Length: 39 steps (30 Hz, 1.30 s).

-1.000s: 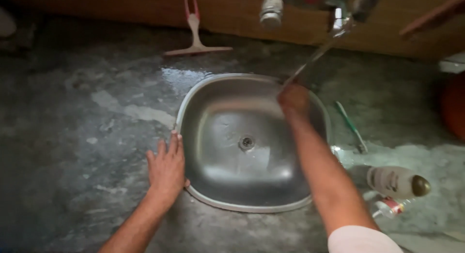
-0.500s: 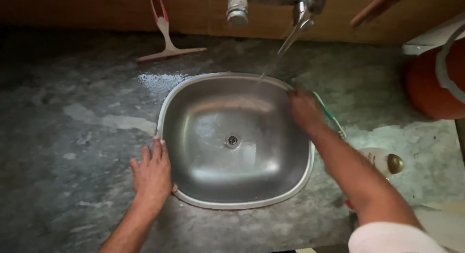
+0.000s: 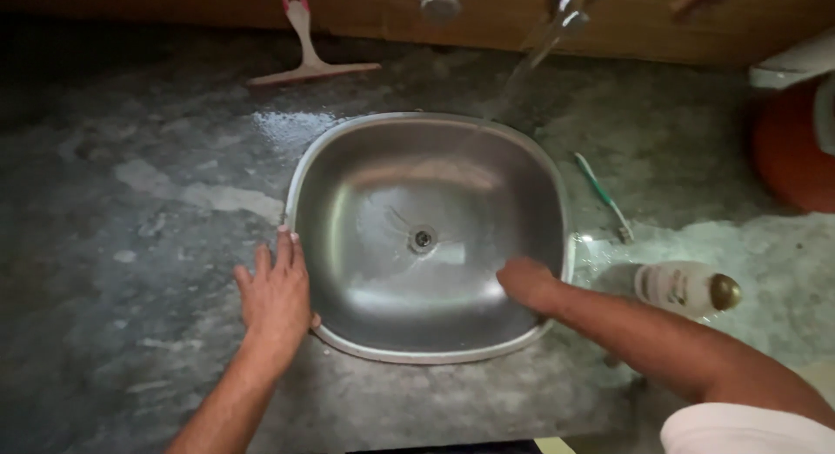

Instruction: Cleaning a stainless steel sink using a sponge and running water.

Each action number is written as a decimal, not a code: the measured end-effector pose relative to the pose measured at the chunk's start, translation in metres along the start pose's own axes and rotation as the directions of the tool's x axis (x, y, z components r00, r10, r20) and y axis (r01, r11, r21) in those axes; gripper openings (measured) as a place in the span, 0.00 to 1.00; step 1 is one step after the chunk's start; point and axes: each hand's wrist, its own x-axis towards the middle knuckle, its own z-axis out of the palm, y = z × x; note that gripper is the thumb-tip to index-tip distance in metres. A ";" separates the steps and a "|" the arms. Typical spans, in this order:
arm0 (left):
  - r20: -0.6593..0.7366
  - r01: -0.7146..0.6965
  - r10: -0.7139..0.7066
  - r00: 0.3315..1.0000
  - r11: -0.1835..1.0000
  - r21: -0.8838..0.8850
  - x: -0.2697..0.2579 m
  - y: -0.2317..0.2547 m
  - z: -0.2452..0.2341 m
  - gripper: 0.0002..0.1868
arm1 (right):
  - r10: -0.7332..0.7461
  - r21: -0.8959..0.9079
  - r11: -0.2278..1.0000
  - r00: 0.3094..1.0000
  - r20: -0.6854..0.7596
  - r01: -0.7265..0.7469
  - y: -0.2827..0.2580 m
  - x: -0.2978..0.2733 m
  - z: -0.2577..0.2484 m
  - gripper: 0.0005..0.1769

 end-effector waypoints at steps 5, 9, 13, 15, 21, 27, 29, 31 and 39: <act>0.027 -0.009 0.009 1.000 1.000 0.014 0.000 0.002 -0.001 0.75 | -0.079 0.095 0.992 0.993 -0.086 0.087 0.031 0.067 0.044 0.11; 0.068 0.015 -0.016 0.998 1.000 0.009 0.000 0.003 -0.007 0.76 | -0.001 -0.010 1.000 0.960 -0.280 -0.002 0.059 0.144 -0.001 0.07; 0.051 0.012 -0.015 0.999 0.997 0.075 0.001 0.008 -0.010 0.75 | -0.076 0.051 0.992 0.877 -0.474 0.113 0.059 0.237 0.020 0.15; 0.056 0.008 -0.013 0.998 0.996 0.085 -0.001 0.008 -0.005 0.76 | -0.056 0.067 0.994 0.943 -0.327 0.082 0.038 0.220 -0.017 0.13; 0.031 0.011 -0.013 0.999 0.998 0.064 -0.003 0.007 -0.006 0.75 | 0.031 -0.115 0.973 0.608 -0.794 -0.200 0.029 0.159 -0.017 0.20; 0.011 -0.013 0.013 1.000 0.999 0.035 0.000 0.004 -0.006 0.76 | 0.509 0.460 0.770 0.860 -0.025 -0.442 0.006 0.156 0.160 0.12; 0.002 -0.012 0.012 1.000 0.999 0.041 0.001 0.003 -0.006 0.75 | 0.358 0.188 0.934 0.798 -0.485 -0.305 -0.046 0.114 0.166 0.18; 0.024 -0.012 0.011 1.000 1.000 0.020 -0.001 0.002 0.001 0.76 | 0.347 0.212 0.930 0.909 -0.229 -0.301 -0.042 0.109 0.122 0.14; 0.025 0.003 -0.003 1.000 0.999 -0.034 0.000 0.001 -0.006 0.76 | 0.664 0.769 0.479 0.748 -0.001 -0.424 0.008 0.210 0.008 0.22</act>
